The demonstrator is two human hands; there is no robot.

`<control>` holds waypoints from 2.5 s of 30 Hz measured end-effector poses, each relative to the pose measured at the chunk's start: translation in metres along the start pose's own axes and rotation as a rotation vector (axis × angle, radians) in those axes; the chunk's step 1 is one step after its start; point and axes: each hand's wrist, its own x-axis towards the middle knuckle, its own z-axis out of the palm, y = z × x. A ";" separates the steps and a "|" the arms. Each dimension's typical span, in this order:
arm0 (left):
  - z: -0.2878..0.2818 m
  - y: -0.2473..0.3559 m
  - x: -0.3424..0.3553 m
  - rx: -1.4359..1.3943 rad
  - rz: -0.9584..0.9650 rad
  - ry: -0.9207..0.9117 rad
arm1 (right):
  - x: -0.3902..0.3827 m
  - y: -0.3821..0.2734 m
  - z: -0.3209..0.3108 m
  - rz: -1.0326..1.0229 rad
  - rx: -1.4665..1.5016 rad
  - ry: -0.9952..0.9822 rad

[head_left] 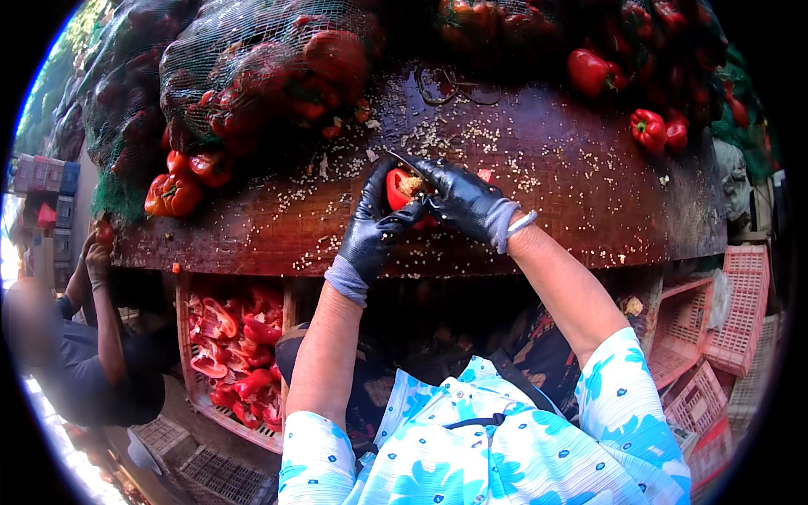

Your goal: The person removes stems and seeds from red bell peppers using a small curved knife and places the processed pieces into a plastic crate.

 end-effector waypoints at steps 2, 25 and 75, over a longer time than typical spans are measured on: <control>-0.002 -0.002 0.001 -0.059 -0.056 0.023 | 0.006 -0.009 0.001 0.103 -0.003 -0.038; -0.006 -0.015 -0.001 -0.104 -0.020 0.117 | 0.028 0.002 0.004 0.373 0.484 -0.243; 0.073 0.121 0.092 1.299 0.611 -0.033 | -0.203 0.085 -0.088 0.414 0.720 0.693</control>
